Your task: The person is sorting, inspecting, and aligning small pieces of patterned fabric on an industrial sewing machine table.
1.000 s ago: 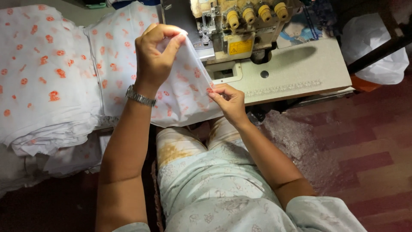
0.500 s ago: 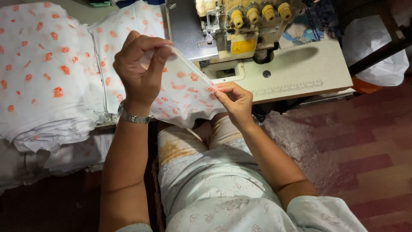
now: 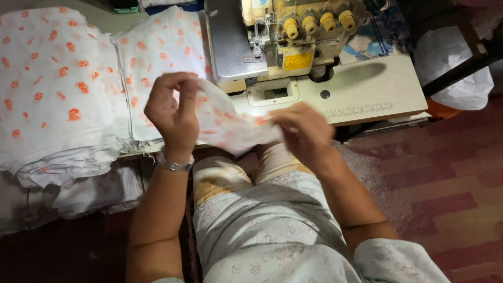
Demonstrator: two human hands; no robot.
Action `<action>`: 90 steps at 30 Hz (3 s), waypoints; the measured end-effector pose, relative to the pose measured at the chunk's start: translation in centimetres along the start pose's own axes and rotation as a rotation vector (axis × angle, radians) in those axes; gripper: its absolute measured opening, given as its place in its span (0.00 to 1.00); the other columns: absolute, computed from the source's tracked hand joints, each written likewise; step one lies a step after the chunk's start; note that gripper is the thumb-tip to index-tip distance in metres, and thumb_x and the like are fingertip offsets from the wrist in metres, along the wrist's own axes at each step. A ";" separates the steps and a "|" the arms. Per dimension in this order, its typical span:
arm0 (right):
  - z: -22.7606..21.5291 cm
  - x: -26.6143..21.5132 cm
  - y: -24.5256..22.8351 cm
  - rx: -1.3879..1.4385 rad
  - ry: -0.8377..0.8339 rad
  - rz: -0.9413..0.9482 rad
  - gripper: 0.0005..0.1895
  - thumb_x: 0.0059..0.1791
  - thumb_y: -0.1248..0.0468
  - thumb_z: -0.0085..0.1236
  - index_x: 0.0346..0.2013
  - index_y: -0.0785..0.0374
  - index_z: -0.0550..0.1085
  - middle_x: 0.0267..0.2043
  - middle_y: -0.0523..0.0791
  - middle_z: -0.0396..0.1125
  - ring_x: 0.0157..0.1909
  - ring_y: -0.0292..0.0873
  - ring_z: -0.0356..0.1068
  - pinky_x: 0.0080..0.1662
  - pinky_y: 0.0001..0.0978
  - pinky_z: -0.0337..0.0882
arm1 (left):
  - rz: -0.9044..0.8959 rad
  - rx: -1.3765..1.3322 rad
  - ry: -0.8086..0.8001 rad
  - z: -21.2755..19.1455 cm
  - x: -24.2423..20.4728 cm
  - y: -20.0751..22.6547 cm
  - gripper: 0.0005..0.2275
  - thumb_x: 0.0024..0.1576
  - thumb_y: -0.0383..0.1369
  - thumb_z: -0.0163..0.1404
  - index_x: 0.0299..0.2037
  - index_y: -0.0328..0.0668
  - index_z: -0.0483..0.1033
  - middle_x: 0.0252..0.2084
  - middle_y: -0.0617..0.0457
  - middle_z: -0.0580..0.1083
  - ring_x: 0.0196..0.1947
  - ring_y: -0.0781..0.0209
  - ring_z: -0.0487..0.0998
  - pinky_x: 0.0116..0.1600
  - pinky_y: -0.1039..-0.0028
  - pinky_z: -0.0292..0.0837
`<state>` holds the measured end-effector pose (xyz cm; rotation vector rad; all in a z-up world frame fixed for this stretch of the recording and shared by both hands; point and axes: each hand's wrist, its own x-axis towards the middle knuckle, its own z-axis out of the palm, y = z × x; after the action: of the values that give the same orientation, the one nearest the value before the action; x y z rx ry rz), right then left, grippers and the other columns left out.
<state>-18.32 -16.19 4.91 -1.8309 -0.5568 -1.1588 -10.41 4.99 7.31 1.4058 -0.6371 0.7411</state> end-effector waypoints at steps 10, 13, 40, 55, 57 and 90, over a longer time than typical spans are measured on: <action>-0.9 0.6 -1.7 -0.072 -0.177 -0.220 0.05 0.48 0.73 0.57 0.28 0.66 0.78 0.25 0.51 0.70 0.22 0.53 0.66 0.28 0.39 0.68 | -0.117 0.036 0.279 -2.2 -3.3 -0.8 0.05 0.64 0.28 0.48 0.39 0.33 0.70 0.35 0.50 0.70 0.31 0.69 0.71 0.46 0.76 0.69; -1.7 1.7 -1.9 -0.120 -0.099 -0.215 0.04 0.48 0.72 0.59 0.30 0.62 0.79 0.32 0.46 0.75 0.26 0.47 0.71 0.32 0.34 0.70 | -0.139 0.039 0.273 -2.3 -3.3 -0.1 0.06 0.63 0.29 0.50 0.39 0.31 0.71 0.34 0.50 0.71 0.31 0.71 0.70 0.45 0.78 0.69; 5.0 -10.3 8.2 0.397 0.007 1.071 0.11 0.43 0.75 0.60 0.39 0.64 0.73 0.33 0.44 0.67 0.38 0.35 0.66 0.41 0.22 0.71 | -0.163 0.205 -0.632 6.3 4.0 -12.4 0.04 0.60 0.30 0.48 0.34 0.41 0.73 0.35 0.56 0.76 0.37 0.65 0.75 0.44 0.75 0.68; 4.0 -12.7 8.4 0.462 -0.027 1.044 0.16 0.42 0.70 0.69 0.42 0.66 0.74 0.29 0.47 0.72 0.26 0.30 0.70 0.30 0.19 0.72 | 0.002 0.360 -0.627 6.3 3.2 -13.3 0.02 0.58 0.31 0.55 0.34 0.48 0.79 0.26 0.51 0.73 0.28 0.48 0.77 0.35 0.66 0.71; 3.9 -12.9 8.2 0.466 -0.032 1.040 0.15 0.42 0.70 0.69 0.41 0.66 0.74 0.28 0.48 0.73 0.25 0.31 0.70 0.29 0.19 0.72 | 0.031 0.388 -0.620 6.3 2.7 -13.2 0.02 0.58 0.32 0.55 0.34 0.48 0.79 0.26 0.51 0.71 0.29 0.48 0.76 0.35 0.66 0.71; 4.4 -13.4 7.7 0.581 0.071 1.095 0.13 0.42 0.72 0.68 0.38 0.71 0.73 0.26 0.45 0.68 0.26 0.29 0.68 0.31 0.19 0.73 | 0.343 0.814 -0.485 7.4 -3.4 -10.8 0.13 0.64 0.37 0.42 0.54 0.44 0.76 0.58 0.41 0.72 0.60 0.41 0.71 0.62 0.58 0.63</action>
<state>-16.69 -15.42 -11.04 -1.2413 0.1787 -0.2533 -3.84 -2.84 -1.55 2.2995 -1.0350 0.9980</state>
